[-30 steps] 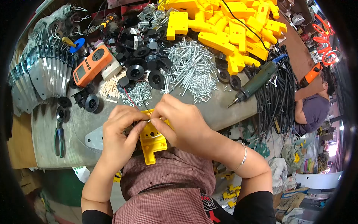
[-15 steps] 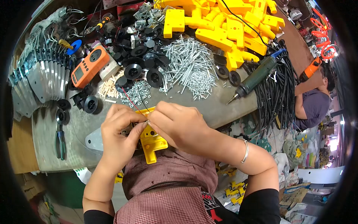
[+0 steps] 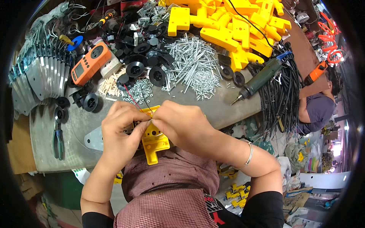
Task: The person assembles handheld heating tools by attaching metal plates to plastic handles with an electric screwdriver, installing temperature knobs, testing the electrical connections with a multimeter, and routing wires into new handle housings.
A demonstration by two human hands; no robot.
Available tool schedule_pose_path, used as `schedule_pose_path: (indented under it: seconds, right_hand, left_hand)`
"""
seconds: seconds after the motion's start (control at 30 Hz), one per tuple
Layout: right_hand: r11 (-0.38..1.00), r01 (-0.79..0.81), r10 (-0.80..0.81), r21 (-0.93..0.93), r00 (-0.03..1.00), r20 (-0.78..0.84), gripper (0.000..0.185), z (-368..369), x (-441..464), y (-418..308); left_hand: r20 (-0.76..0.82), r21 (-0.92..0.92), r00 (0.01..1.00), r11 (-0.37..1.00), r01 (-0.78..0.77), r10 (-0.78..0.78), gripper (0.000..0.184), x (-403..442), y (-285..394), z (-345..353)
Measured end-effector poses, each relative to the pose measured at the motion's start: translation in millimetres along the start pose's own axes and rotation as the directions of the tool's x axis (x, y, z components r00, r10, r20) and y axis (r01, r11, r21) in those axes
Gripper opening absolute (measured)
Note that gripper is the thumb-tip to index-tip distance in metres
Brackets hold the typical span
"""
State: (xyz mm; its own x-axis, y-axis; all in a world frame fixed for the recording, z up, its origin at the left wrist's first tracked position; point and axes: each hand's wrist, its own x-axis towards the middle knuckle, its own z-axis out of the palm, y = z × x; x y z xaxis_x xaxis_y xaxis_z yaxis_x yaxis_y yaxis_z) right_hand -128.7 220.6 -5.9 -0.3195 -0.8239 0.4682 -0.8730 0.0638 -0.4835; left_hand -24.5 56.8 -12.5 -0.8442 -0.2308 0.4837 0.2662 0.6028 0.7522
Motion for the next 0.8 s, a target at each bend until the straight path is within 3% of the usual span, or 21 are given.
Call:
schedule_pose_path:
  seconds: [0.03, 0.07, 0.1, 0.2, 0.23, 0.27, 0.3, 0.33, 0.37, 0.4, 0.47, 0.5, 0.53, 0.57, 0.6, 0.67, 0.7, 0.73, 0.77, 0.8]
  right_hand:
    - [1.0, 0.001, -0.001, 0.0, 1.0, -0.002, 0.016, -5.3, 5.4, -0.7]
    - [0.732, -0.528, 0.431, 0.43, 0.848, 0.307, 0.019, -13.5, 12.4, -5.3]
    - [0.082, -0.85, 0.519, 0.521, 0.483, 0.705, 0.023, -17.8, 15.2, -8.3]
    - [0.052, -0.829, 0.506, 0.557, 0.502, 0.701, 0.032, -18.0, 12.9, -9.8]
    - [0.054, -0.831, 0.505, 0.554, 0.501, 0.703, 0.032, -15.9, 11.4, -12.6]
    - [0.471, -0.716, 0.556, 0.515, 0.694, 0.457, 0.025, -12.7, 8.9, -17.2]
    - [0.8, -0.503, 0.459, 0.327, 0.864, 0.207, 0.019, -9.8, 6.5, -20.8]
    - [0.97, -0.24, 0.24, 0.031, 0.971, 0.001, 0.015, -8.2, 4.5, -22.4]
    - [0.981, -0.087, 0.091, -0.176, 0.996, 0.017, 0.015, -8.7, 1.6, -17.1]
    - [0.98, -0.091, 0.095, -0.175, 0.995, 0.014, 0.015, -7.6, -0.7, -16.6]
    - [0.977, -0.208, 0.207, 0.038, 0.978, 0.032, 0.011, -5.9, -1.3, -15.4]
    - [0.978, -0.207, 0.206, 0.041, 0.978, 0.028, 0.011, -7.6, 1.0, -12.4]
    - [0.619, -0.629, 0.541, 0.469, 0.775, 0.326, 0.011, -11.7, 4.6, -7.3]
    - [-0.046, -0.818, 0.549, 0.573, 0.458, 0.699, 0.013, -14.9, 6.1, -5.0]
    - [-0.046, -0.816, 0.553, 0.577, 0.46, 0.695, 0.013, -16.0, 4.7, -7.3]
    - [0.139, -0.817, 0.625, 0.559, 0.51, 0.591, 0.019, -17.6, 2.5, -15.4]
    - [0.422, -0.808, 0.673, 0.41, 0.583, 0.456, 0.018, -19.7, 0.1, -22.9]
    - [0.423, -0.809, 0.674, 0.409, 0.582, 0.455, 0.018, -15.9, -5.8, -26.3]
    - [0.768, -0.593, 0.53, 0.243, 0.801, 0.277, 0.018, -9.6, -12.4, -27.3]
    - [0.958, -0.287, 0.284, -0.001, 0.947, 0.152, 0.018, -2.9, -18.6, -28.3]
  left_hand:
    - [0.003, 0.035, 0.999, 0.998, -0.05, 0.05, 0.015, 1.0, 1.2, -0.3]
    - [0.013, 0.07, 0.995, 0.993, -0.1, 0.099, 0.015, 1.2, 2.2, -0.3]
    - [0.021, 0.069, 0.995, 0.992, -0.104, 0.102, 0.015, 0.3, 2.4, 1.0]
    - [-0.051, 0.108, 0.99, 0.986, -0.127, 0.133, 0.014, -0.8, 1.5, 3.8]
    - [-0.039, 0.067, 0.995, 0.994, -0.089, 0.092, 0.014, -1.2, 0.8, 2.4]
    - [-0.028, 0.026, 0.998, 0.998, -0.049, 0.049, 0.014, -1.8, 0.2, 1.5]
    - [-0.036, 0.026, 0.998, 0.999, -0.045, 0.046, 0.014, -1.6, -0.5, 1.2]
    - [-0.025, 0.012, 0.999, 0.999, -0.029, 0.029, 0.014, -1.6, -0.5, 1.0]
    - [-0.007, -0.003, 1.0, 1.0, -0.015, 0.015, 0.013, -1.9, -0.5, 1.4]
    - [-0.002, -0.003, 1.0, 1.0, -0.016, 0.016, 0.013, -2.4, -0.3, 1.9]
    - [-0.006, 0.001, 1.0, 1.0, -0.008, 0.008, 0.013, -1.9, -1.1, 2.2]
    - [-0.003, 0.004, 1.0, 1.0, -0.009, 0.009, 0.013, -2.1, -0.2, 2.4]
    - [-0.005, 0.046, 0.999, 0.998, -0.039, 0.039, 0.013, -2.1, 1.3, 3.5]
    - [-0.005, 0.085, 0.997, 0.994, -0.071, 0.072, 0.013, -2.0, 2.5, 4.6]
    - [-0.001, 0.082, 0.997, 0.994, -0.076, 0.077, 0.013, -2.4, 2.9, 5.5]
    - [-0.023, 0.09, 0.996, 0.993, -0.082, 0.084, 0.012, -1.7, 1.8, 7.0]
    - [-0.025, 0.089, 0.996, 0.993, -0.083, 0.085, 0.012, -1.8, 1.3, 6.6]
    - [-0.034, 0.068, 0.997, 0.995, -0.067, 0.07, 0.012, -2.0, 0.6, 5.9]
    - [-0.042, 0.047, 0.998, 0.997, -0.054, 0.056, 0.012, -1.2, 0.0, 5.9]
    - [-0.036, 0.045, 0.997, 0.997, -0.059, 0.061, 0.012, -0.9, -0.6, 6.7]
